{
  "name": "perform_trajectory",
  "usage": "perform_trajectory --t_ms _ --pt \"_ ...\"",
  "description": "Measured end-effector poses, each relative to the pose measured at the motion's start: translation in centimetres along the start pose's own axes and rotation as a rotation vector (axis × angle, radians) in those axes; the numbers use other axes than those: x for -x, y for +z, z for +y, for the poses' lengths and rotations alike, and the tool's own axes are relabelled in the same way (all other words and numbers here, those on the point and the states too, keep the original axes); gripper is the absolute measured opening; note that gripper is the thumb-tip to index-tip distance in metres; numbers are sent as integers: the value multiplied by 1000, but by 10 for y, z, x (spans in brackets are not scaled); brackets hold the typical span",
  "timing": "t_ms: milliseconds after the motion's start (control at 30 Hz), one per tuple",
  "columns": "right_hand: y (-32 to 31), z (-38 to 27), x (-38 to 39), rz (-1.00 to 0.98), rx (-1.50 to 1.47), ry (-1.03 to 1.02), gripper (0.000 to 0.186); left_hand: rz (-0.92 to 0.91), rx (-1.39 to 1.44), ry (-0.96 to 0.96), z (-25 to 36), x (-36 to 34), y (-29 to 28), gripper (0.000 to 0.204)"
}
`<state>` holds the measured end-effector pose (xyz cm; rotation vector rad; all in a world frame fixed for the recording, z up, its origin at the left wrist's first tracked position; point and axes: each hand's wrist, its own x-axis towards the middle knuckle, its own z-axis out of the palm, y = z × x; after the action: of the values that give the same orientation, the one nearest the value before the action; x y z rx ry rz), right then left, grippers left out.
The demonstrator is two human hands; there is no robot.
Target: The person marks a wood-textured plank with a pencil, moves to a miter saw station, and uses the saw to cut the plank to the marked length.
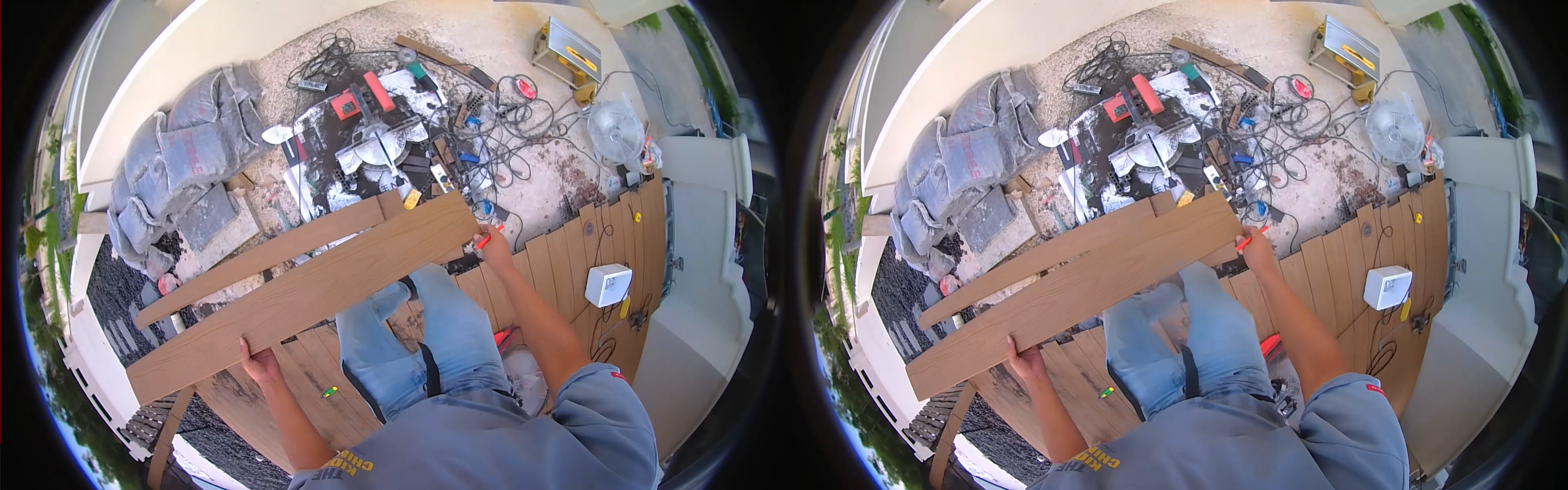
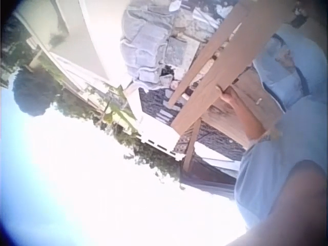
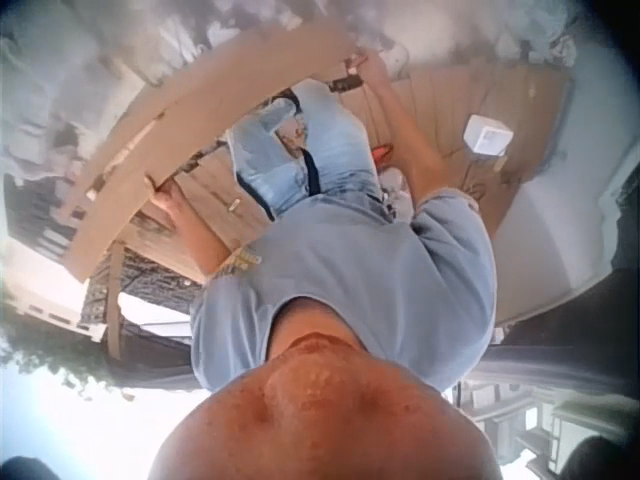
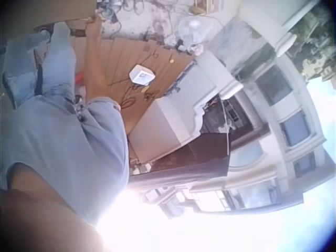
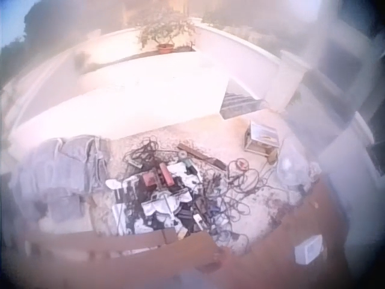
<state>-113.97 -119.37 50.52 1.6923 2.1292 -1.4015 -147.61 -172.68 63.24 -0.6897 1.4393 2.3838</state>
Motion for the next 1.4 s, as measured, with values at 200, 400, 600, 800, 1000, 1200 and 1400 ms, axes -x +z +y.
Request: perform_trajectory --t_ms 200,400,600,800,1000,1200,1400 --pt "103 26 -108 -2 20 -113 37 205 65 3 -80 -139 -44 45" --pt "234 72 -269 -13 -68 -212 37 149 75 -49 -222 -342 -110 50" --pt "328 80 -375 -105 48 -299 37 38 83 -1 -323 -514 -176 48" --pt "383 85 -418 -18 -17 -450 33 -69 156 60 -383 -608 -205 49" --pt "395 90 -456 200 180 -607 30 -50 233 105 -440 -641 -195 49" --pt "414 82 -466 270 237 -624 27 -71 221 105 -446 -645 -214 51" --pt "417 84 -466 271 165 -589 25 -68 168 131 -451 -662 -198 52"
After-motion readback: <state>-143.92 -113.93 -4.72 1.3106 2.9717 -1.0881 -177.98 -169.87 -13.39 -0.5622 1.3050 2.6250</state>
